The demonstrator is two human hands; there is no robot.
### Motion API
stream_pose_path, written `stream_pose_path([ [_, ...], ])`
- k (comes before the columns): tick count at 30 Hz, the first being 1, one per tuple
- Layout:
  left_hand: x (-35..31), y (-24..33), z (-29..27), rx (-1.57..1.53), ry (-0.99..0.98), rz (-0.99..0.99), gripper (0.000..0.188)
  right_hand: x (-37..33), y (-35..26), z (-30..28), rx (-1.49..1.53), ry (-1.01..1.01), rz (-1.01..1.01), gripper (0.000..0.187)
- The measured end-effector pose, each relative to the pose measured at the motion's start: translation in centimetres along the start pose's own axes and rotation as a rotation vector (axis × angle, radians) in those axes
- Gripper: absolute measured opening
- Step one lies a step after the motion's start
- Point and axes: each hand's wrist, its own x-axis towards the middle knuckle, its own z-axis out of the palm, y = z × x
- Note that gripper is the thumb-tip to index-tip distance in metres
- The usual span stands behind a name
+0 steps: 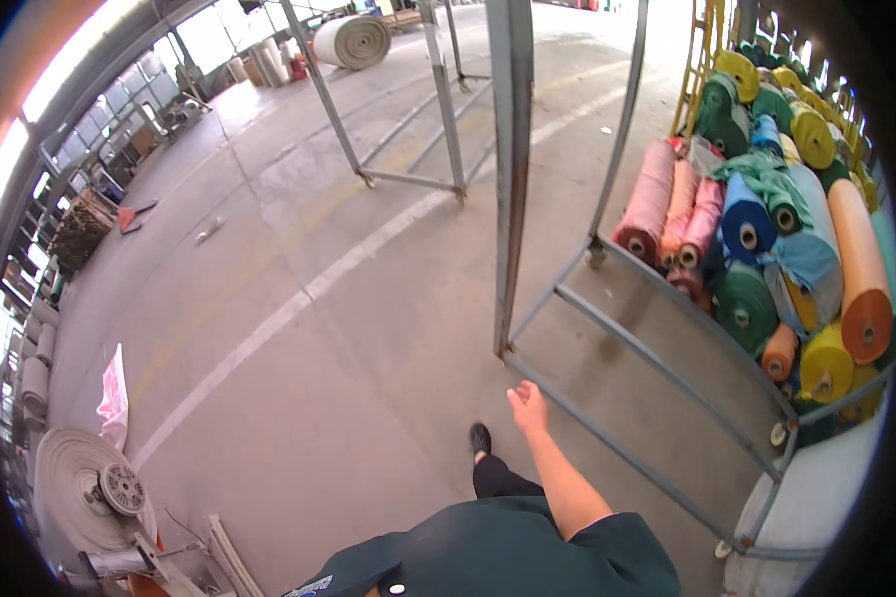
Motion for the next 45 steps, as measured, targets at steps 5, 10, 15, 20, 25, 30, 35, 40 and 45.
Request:
stream_pose_path([
  [5,12.7,4.3,-12.0,-0.541,0.041,-0.509,0.026,14.7,-7.4,9.9,-0.168,-0.287,0.023,0.054],
  [10,29.2,9.2,-24.4,-1.111,0.359,-0.441,0.024,30.2,-17.1,25.3,0.041,-0.538,0.192,0.046],
  [15,44.0,8.5,-29.8,-1.172,0.353,-0.497,0.028,42.1,-28.4,39.7,0.191,-0.535,0.344,0.04],
  [20,57.2,6.1,-39.8,-0.985,0.153,-0.739,0.029,60.1,-33.1,50.1,0.186,-0.42,0.244,0.032],
  [25,72.9,13.1,-61.4,-0.869,0.21,-0.801,0.029,77.5,-42.0,52.2,0.18,-0.156,0.158,0.032],
  [30,97.6,6.3,-70.0,-0.885,0.172,-0.556,0.023,97.8,-51.4,52.6,-0.039,0.084,-0.234,0.042],
  [35,121.3,15.2,-85.0,-0.906,0.358,-0.328,0.024,123.1,-63.2,52.5,0.039,0.263,-0.492,0.065],
  [40,136.5,25.3,-93.8,-0.849,0.344,-0.244,0.025,142.6,-81.6,52.1,-0.114,0.608,-0.73,0.092],
  [45,147.6,33.4,-103.1,-0.696,0.287,-0.035,0.028,156.8,-92.3,48.5,0.128,0.366,-0.617,0.078],
])
